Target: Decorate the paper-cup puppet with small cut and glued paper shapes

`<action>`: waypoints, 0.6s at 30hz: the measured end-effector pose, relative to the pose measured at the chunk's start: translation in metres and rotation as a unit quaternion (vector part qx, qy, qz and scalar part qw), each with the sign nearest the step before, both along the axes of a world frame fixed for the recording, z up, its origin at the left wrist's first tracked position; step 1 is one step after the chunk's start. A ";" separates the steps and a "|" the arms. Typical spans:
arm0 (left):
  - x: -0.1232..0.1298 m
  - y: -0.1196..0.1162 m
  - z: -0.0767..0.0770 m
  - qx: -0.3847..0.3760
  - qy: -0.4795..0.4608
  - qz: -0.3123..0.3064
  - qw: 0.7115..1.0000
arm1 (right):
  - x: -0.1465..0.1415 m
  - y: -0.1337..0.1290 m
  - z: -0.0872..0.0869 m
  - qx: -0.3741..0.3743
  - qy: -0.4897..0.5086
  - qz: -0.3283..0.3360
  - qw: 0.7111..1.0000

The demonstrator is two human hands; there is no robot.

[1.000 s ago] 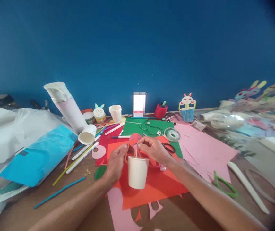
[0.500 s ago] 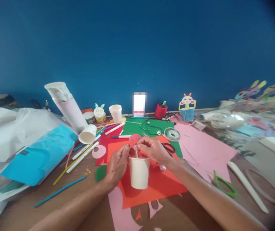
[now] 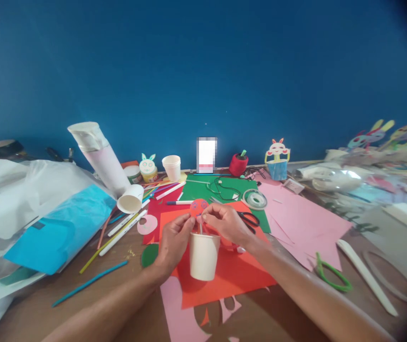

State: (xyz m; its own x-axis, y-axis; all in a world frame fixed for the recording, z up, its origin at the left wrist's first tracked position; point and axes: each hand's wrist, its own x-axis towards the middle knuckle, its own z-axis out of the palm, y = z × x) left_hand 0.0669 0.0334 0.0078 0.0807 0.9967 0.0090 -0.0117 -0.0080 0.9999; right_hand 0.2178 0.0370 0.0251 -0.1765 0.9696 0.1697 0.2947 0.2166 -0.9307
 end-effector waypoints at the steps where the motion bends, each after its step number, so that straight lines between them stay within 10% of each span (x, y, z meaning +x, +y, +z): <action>1: 0.000 0.000 0.001 -0.007 -0.010 -0.001 1.000 | 0.000 0.000 0.000 -0.002 -0.001 0.000 1.000; 18: 0.000 -0.001 0.005 -0.051 -0.054 -0.008 0.997 | -0.004 -0.001 -0.001 0.002 -0.005 -0.003 1.000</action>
State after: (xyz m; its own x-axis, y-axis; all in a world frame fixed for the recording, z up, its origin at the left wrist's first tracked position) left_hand 0.0673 0.0324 0.0128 0.0999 0.9916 -0.0821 -0.1189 0.0938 0.9885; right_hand 0.2140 0.0359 0.0246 -0.1716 0.9701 0.1716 0.3055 0.2180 -0.9269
